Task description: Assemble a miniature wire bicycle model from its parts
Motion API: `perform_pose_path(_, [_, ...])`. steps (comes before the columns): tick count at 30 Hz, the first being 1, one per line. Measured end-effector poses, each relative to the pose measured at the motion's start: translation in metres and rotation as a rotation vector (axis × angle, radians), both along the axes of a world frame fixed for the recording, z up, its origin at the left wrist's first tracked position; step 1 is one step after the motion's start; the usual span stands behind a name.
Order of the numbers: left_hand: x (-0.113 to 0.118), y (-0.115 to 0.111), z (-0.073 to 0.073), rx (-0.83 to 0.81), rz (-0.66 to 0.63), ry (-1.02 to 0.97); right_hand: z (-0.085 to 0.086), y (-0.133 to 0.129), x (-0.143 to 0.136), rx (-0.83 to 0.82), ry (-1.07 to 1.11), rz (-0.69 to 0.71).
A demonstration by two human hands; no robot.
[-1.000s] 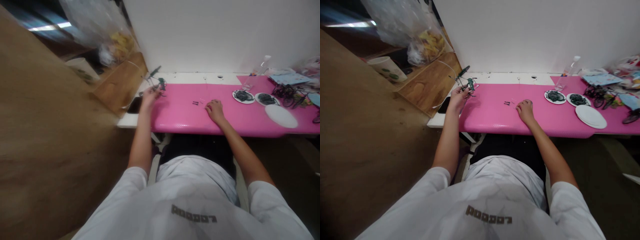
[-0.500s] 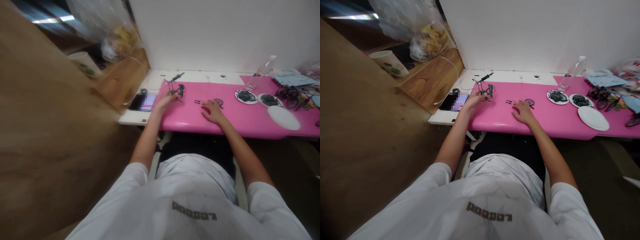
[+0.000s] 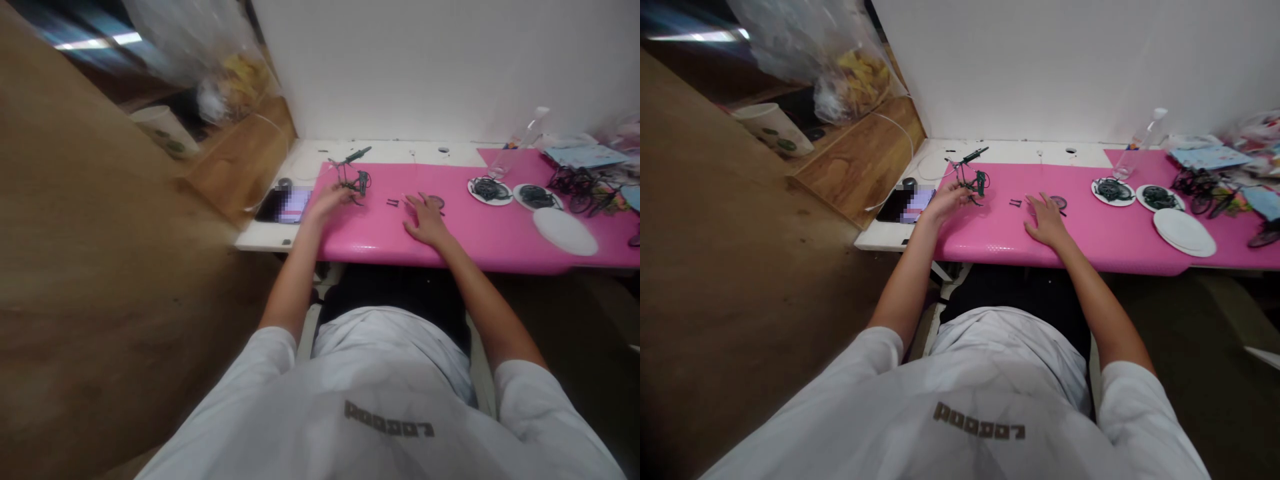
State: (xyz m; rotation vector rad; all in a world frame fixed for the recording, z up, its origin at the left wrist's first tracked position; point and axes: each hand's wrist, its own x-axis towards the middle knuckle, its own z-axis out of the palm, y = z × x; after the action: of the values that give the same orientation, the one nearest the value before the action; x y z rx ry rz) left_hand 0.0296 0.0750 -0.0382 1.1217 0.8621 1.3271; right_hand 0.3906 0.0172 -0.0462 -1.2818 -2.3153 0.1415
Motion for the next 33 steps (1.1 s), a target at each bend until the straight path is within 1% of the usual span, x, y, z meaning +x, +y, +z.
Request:
perform_pose_path(3, [0.000, -0.002, 0.006, -0.067, 0.003, 0.011, 0.000, -0.001, 0.000, -0.022, -0.030, 0.017])
perform_pose_path(7, [0.002, -0.010, 0.012, -0.027, -0.062, 0.020, -0.004, 0.002, 0.002, -0.042, -0.020, 0.013])
perform_pose_path(12, [0.004, -0.012, 0.010, -0.002, -0.088, 0.024, -0.009, 0.009, 0.001, -0.003, 0.016, 0.025])
perform_pose_path(17, [0.004, -0.011, 0.007, 0.002, -0.079, 0.007, -0.007, 0.009, -0.001, 0.020, 0.015, 0.022])
perform_pose_path(22, [0.006, -0.014, 0.012, -0.006, -0.053, -0.014, -0.005, 0.007, -0.001, 0.029, 0.036, -0.087])
perform_pose_path(27, [0.006, -0.017, 0.016, -0.016, -0.005, -0.045, -0.012, 0.012, -0.002, 0.044, 0.109, -0.197])
perform_pose_path(31, [0.002, -0.019, 0.016, -0.014, 0.021, -0.006, -0.015, 0.014, -0.001, 0.040, 0.199, -0.317])
perform_pose_path(33, [-0.001, -0.019, 0.015, -0.017, 0.029, 0.016, -0.014, 0.013, 0.000, 0.030, 0.216, -0.341])
